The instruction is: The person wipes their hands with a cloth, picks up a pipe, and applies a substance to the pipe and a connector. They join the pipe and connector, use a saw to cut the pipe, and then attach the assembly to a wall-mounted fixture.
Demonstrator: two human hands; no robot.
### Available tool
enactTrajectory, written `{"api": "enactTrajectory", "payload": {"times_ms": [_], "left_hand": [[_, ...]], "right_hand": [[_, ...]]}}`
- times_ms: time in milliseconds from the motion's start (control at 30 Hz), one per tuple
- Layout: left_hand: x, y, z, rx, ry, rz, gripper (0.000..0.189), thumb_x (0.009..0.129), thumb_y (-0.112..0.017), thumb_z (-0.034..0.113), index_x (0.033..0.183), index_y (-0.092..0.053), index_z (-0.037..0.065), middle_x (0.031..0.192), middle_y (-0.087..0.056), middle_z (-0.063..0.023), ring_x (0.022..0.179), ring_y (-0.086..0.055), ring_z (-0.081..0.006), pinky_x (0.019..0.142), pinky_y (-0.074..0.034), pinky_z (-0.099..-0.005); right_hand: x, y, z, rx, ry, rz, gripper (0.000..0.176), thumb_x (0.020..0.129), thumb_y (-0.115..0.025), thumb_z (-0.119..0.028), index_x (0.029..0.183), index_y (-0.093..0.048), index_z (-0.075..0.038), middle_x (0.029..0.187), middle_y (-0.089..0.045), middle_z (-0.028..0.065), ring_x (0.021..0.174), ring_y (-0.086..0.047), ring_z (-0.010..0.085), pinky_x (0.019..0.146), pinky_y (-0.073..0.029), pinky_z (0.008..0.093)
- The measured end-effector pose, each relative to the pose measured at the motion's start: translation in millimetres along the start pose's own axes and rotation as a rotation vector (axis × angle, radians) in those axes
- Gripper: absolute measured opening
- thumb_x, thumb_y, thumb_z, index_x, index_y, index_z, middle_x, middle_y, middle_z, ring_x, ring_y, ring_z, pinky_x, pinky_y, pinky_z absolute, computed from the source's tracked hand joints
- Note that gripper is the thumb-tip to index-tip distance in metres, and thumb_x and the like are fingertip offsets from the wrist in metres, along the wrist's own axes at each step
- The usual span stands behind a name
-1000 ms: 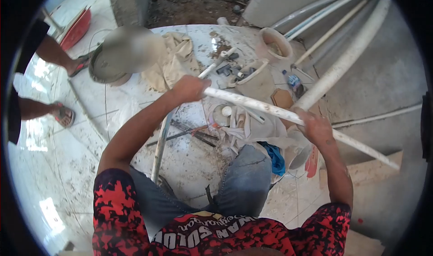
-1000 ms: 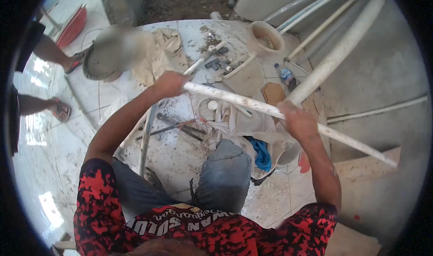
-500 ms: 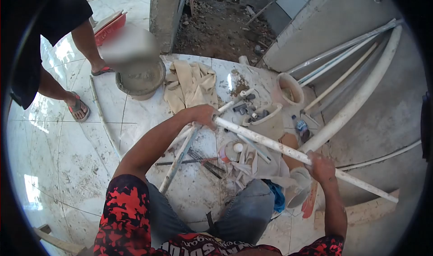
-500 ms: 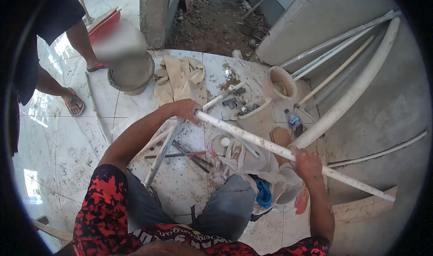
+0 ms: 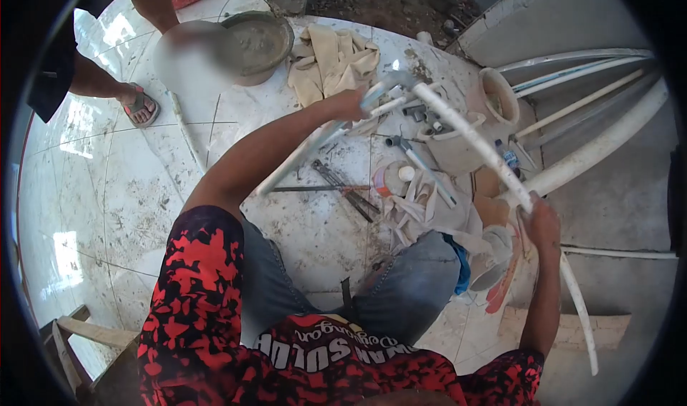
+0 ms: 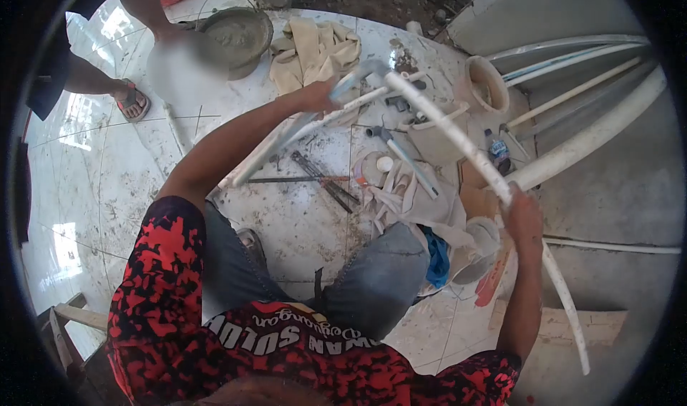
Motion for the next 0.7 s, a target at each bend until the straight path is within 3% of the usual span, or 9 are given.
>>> {"api": "enactTrajectory", "payload": {"times_ms": [33, 67, 167, 300, 400, 567, 633, 667, 700], "left_hand": [[1.9, -7.1, -11.7, -0.094, 0.06, -0.006, 0.042, 0.076, -0.063, 0.022, 0.105, -0.046, -0.004, 0.083, -0.059, -0.0181, 0.06, -0.062, -0.0217, 0.051, -0.049, -0.0342], [3.4, -9.2, -21.7, -0.097, 0.06, -0.016, 0.042, 0.076, -0.063, 0.022, 0.105, -0.046, -0.004, 0.083, -0.059, -0.0181, 0.06, -0.062, -0.0217, 0.051, -0.049, -0.0342], [-7.6, -14.5, -18.1, -0.366, 0.072, -0.29, 0.041, 0.078, -0.063, 0.032, 0.105, -0.05, 0.004, 0.067, -0.047, -0.0021, 0.052, -0.049, -0.0127, 0.047, -0.043, -0.027], [-11.0, -18.9, -30.5, -0.435, 0.213, -0.409, 0.045, 0.079, -0.063, 0.045, 0.096, -0.056, 0.004, 0.07, -0.047, -0.0013, 0.055, -0.047, -0.0116, 0.047, -0.041, -0.0264], [-26.6, -12.3, -19.6, -0.604, 0.288, -0.537, 0.046, 0.078, -0.062, 0.047, 0.095, -0.057, 0.005, 0.071, -0.047, -0.0004, 0.055, -0.046, -0.0113, 0.049, -0.041, -0.0265], [-19.0, -17.8, -25.6, -0.436, 0.217, -0.588, 0.042, 0.078, -0.063, 0.043, 0.095, -0.056, 0.005, 0.068, -0.049, -0.0012, 0.058, -0.047, -0.0104, 0.05, -0.042, -0.0261], [0.7, -12.3, -27.2, 0.087, 0.092, -0.255, 0.039, 0.076, -0.065, 0.035, 0.098, -0.055, 0.004, 0.071, -0.057, -0.0086, 0.062, -0.057, -0.0175, 0.054, -0.046, -0.0324], [4.9, -19.2, -30.2, 0.096, 0.065, -0.269, 0.039, 0.076, -0.065, 0.035, 0.098, -0.055, 0.004, 0.071, -0.057, -0.0086, 0.062, -0.057, -0.0175, 0.054, -0.046, -0.0324], [8.4, -13.3, -35.0, 0.348, 0.019, -0.034, 0.038, 0.076, -0.064, 0.03, 0.101, -0.053, 0.004, 0.075, -0.059, -0.0128, 0.066, -0.06, -0.023, 0.057, -0.048, -0.0361]], "right_hand": [[3.0, -1.1, 7.2, 0.0, -0.004, -0.011, 0.037, 0.076, -0.064, -0.025, 0.107, -0.053, -0.008, 0.084, -0.061, 0.0202, 0.084, -0.059, 0.0378, 0.072, -0.046, 0.047], [6.0, -3.4, 16.2, 0.016, 0.0, -0.051, 0.038, 0.076, -0.064, -0.025, 0.107, -0.053, -0.008, 0.086, -0.061, 0.0209, 0.086, -0.058, 0.0382, 0.073, -0.046, 0.0468], [13.8, -6.7, 51.0, 0.007, -0.049, -0.074, 0.039, 0.076, -0.063, -0.025, 0.107, -0.052, -0.006, 0.09, -0.06, 0.0218, 0.087, -0.057, 0.0395, 0.075, -0.045, 0.0463], [22.1, -23.8, 100.0, -0.015, -0.059, -0.053, 0.041, 0.073, -0.064, -0.024, 0.108, -0.053, -0.005, 0.093, -0.06, 0.0224, 0.09, -0.055, 0.0399, 0.077, -0.044, 0.0463], [23.4, -27.6, 109.8, 0.019, -0.068, -0.111, 0.041, 0.07, -0.065, -0.021, 0.105, -0.055, -0.003, 0.095, -0.059, 0.0224, 0.092, -0.055, 0.0396, 0.078, -0.043, 0.0463], [19.6, -45.3, 131.6, 0.054, -0.005, -0.07, 0.03, 0.069, -0.063, -0.017, 0.091, -0.056, 0.002, 0.087, -0.057, 0.026, 0.086, -0.054, 0.043, 0.074, -0.043, 0.0457], [15.1, -41.3, 122.1, 0.125, -0.08, -0.11, 0.031, 0.068, -0.062, -0.017, 0.091, -0.055, 0.002, 0.087, -0.057, 0.0262, 0.087, -0.053, 0.0437, 0.074, -0.043, 0.0449], [11.9, -36.0, 110.5, 0.173, -0.022, -0.094, 0.031, 0.068, -0.062, -0.017, 0.091, -0.055, 0.003, 0.086, -0.057, 0.0263, 0.086, -0.053, 0.0437, 0.074, -0.043, 0.0441], [9.9, -31.1, 100.2, 0.221, 0.043, -0.078, 0.032, 0.067, -0.062, -0.016, 0.091, -0.054, 0.003, 0.086, -0.057, 0.0265, 0.086, -0.054, 0.0436, 0.074, -0.044, 0.0434]]}}
Point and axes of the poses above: each hand's wrist, its own x-axis towards the middle knuckle, its own y-axis out of the back of the hand, z = x × y, the point moved 5 cm from there along x, towards the middle knuckle
